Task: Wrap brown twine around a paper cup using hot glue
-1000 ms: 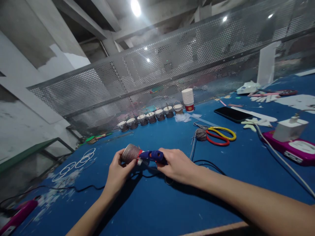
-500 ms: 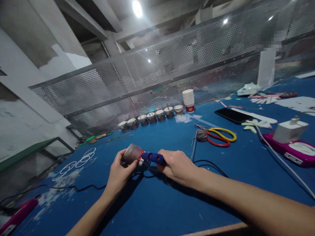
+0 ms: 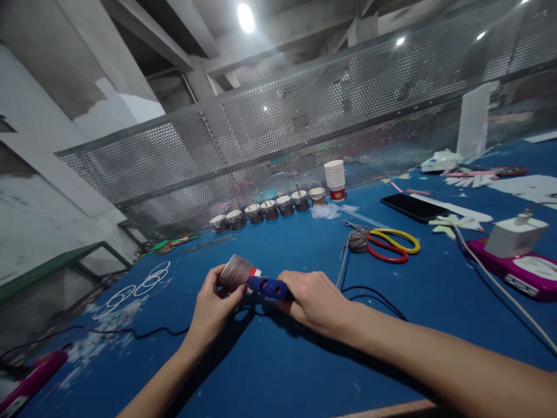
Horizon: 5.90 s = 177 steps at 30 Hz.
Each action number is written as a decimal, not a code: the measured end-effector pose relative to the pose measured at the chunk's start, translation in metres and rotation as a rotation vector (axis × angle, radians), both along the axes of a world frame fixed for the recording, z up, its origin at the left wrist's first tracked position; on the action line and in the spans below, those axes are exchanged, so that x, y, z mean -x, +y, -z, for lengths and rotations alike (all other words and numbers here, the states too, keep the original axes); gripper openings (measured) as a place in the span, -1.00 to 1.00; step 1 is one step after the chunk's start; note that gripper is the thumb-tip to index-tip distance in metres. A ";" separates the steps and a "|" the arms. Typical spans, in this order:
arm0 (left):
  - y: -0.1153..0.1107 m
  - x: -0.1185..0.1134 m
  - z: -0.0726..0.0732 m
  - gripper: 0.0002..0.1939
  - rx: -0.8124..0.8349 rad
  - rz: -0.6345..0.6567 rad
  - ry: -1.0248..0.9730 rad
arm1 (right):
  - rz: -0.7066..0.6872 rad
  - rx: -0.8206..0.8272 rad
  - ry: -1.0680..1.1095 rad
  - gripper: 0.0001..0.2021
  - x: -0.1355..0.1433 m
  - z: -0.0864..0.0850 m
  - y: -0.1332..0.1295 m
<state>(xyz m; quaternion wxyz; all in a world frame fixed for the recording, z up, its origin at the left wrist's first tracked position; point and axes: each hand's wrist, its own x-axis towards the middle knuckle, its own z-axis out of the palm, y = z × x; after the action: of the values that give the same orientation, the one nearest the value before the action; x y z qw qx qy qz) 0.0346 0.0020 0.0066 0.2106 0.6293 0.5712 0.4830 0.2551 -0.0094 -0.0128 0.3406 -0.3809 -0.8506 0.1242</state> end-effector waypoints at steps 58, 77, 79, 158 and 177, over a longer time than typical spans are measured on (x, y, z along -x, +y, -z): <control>-0.001 0.006 0.006 -0.63 0.031 0.113 0.056 | -0.038 0.028 0.066 -0.86 0.006 0.006 -0.010; -0.001 0.006 0.002 -0.67 0.010 0.144 0.023 | 0.004 0.078 0.129 -0.85 0.007 0.000 -0.010; -0.001 0.005 0.002 -0.67 0.027 0.140 0.015 | -0.018 0.101 0.094 -0.85 0.009 0.001 -0.012; 0.005 0.011 0.002 -0.61 0.143 0.288 -0.085 | -0.020 0.285 0.113 -0.81 0.008 -0.016 -0.014; 0.010 0.016 0.005 -0.62 0.178 0.258 -0.135 | 0.335 0.425 0.283 -0.70 -0.021 0.008 0.057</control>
<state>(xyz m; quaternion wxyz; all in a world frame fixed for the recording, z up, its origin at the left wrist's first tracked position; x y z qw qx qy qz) 0.0190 0.0122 0.0019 0.3637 0.6424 0.5106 0.4408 0.2761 0.0477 -0.0206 0.3841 -0.5575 -0.6749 0.2935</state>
